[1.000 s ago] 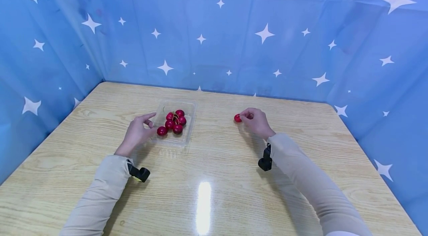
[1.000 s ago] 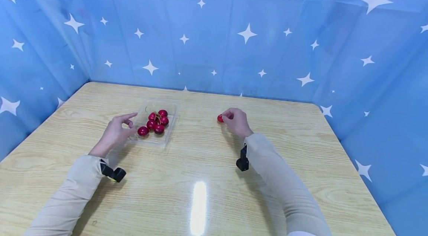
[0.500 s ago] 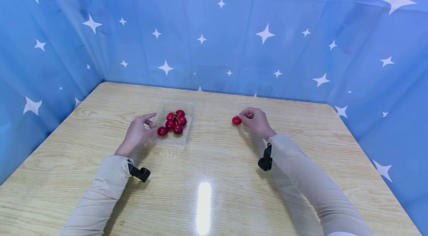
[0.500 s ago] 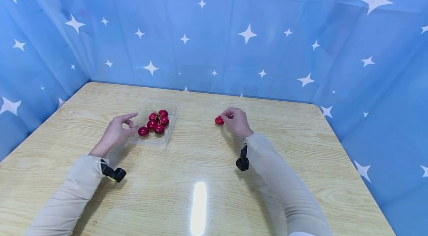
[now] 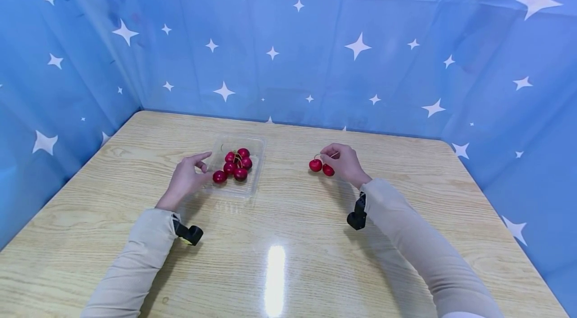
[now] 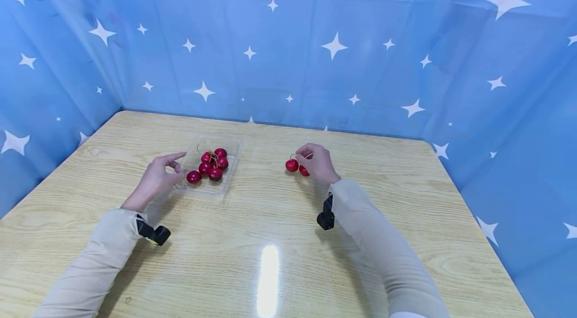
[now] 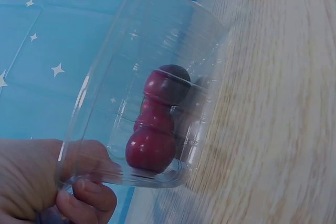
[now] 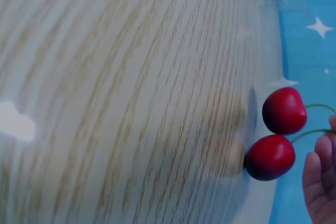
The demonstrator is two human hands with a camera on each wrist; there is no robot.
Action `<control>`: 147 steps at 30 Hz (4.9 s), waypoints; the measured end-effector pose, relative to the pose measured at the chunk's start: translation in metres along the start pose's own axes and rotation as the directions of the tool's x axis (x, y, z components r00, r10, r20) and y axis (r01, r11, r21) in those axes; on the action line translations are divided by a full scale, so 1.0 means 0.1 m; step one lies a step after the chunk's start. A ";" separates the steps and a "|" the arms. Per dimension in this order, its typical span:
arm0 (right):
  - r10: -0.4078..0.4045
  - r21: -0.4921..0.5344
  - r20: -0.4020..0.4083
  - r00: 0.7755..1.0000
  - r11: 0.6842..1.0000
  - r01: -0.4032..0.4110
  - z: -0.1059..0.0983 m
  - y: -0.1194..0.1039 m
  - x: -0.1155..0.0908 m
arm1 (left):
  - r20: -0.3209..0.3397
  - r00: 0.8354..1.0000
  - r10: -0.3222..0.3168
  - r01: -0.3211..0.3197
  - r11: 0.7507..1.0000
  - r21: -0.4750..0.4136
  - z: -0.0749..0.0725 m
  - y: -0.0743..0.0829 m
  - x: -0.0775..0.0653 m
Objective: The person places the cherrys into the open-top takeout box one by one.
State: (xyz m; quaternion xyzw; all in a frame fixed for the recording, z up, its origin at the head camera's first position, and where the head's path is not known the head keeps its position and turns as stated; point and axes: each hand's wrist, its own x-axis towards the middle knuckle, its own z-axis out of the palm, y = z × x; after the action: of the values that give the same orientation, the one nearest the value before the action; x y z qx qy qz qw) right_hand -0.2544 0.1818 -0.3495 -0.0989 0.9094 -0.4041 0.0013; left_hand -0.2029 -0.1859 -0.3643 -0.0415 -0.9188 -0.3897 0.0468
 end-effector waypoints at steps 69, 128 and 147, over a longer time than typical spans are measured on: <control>-0.248 0.236 0.128 0.960 0.948 0.214 0.36 -1.04 0.08 | -0.006 1.000 0.000 0.000 1.000 -0.009 -0.01 0.02 0.00; -0.286 0.153 0.303 0.909 0.956 0.250 1.33 -1.40 0.14 | -0.014 1.000 0.027 -0.027 1.000 -0.007 -0.01 0.00 0.01; -0.297 0.136 0.291 0.909 0.954 0.268 1.38 -1.39 0.15 | -0.001 1.000 0.023 -0.023 1.000 -0.011 -0.01 -0.01 0.01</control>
State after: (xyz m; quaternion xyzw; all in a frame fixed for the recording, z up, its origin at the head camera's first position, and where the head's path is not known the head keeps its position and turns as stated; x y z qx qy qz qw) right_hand -0.2325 -0.0129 -0.3392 -0.2911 0.8541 -0.4216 0.0895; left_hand -0.2037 -0.1870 -0.3646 -0.0523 -0.9161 -0.3942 0.0514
